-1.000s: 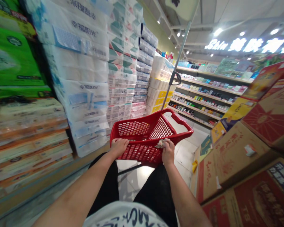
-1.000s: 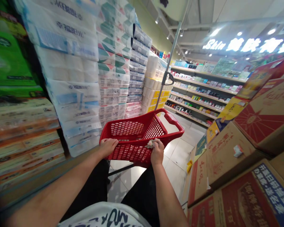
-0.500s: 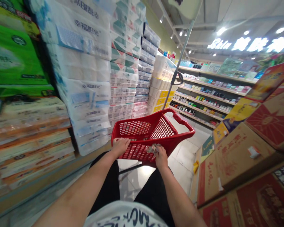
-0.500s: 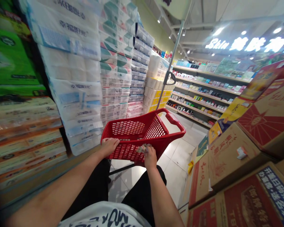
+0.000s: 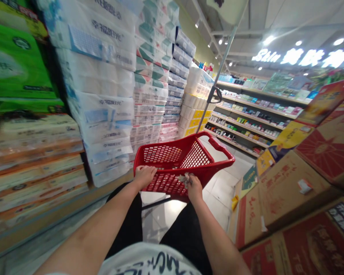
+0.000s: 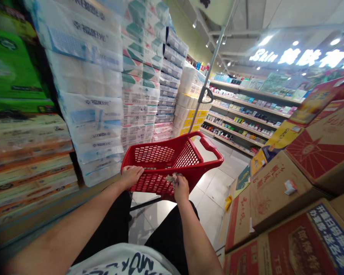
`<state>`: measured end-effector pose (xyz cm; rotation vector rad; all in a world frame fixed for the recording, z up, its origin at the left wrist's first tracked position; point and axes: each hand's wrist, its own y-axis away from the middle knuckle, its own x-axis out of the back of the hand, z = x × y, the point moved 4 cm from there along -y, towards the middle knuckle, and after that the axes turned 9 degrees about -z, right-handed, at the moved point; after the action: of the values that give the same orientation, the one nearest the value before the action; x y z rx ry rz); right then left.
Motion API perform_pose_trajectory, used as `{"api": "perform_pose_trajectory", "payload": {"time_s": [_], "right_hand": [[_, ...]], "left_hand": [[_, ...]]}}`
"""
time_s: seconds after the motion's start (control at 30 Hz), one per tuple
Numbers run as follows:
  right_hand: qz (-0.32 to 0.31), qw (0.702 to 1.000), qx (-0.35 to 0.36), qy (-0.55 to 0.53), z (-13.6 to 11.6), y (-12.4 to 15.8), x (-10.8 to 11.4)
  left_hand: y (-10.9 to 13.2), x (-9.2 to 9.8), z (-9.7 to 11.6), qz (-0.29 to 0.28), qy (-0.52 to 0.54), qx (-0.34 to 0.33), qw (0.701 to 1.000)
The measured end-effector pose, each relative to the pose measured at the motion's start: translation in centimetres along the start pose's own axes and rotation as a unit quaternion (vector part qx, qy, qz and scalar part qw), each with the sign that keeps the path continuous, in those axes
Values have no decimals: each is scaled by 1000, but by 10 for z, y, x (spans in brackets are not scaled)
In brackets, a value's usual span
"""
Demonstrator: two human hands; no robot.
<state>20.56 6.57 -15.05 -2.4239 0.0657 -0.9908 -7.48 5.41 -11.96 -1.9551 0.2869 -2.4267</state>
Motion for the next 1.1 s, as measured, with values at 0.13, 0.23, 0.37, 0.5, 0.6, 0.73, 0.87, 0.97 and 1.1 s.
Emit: {"api": "perform_pose_trajectory", "payload": {"time_s": [0.13,0.23,0.37,0.5,0.6,0.73,0.87,0.97,1.1], "right_hand": [[-46,996,77,-13,-33,-3,-9],[-30,997,73,-21,-26,3,-8],[25,999,9,-38,9,12,-1],[88,985,-126,-75,48,19,6],[96,981,-144,-85,56,18,7],[94,988,-108,-60,35,10,3],[27,1000,6,-2,-11,5,-8],[-23,996,85,3,-35,4,-15],[-26,995,93,-6,-36,4,-16]], "left_hand": [[0,-2,-1,-6,-8,-3,1000],[1,0,-1,-2,2,-12,1000],[0,0,-2,1,12,-4,1000],[0,-1,-1,7,12,-3,1000],[0,-1,0,5,6,-8,1000],[1,0,-1,3,4,-13,1000],[0,-1,-3,1,-4,-7,1000],[-1,-2,-3,-3,-15,-5,1000],[0,-1,-2,-10,-11,-4,1000]]}}
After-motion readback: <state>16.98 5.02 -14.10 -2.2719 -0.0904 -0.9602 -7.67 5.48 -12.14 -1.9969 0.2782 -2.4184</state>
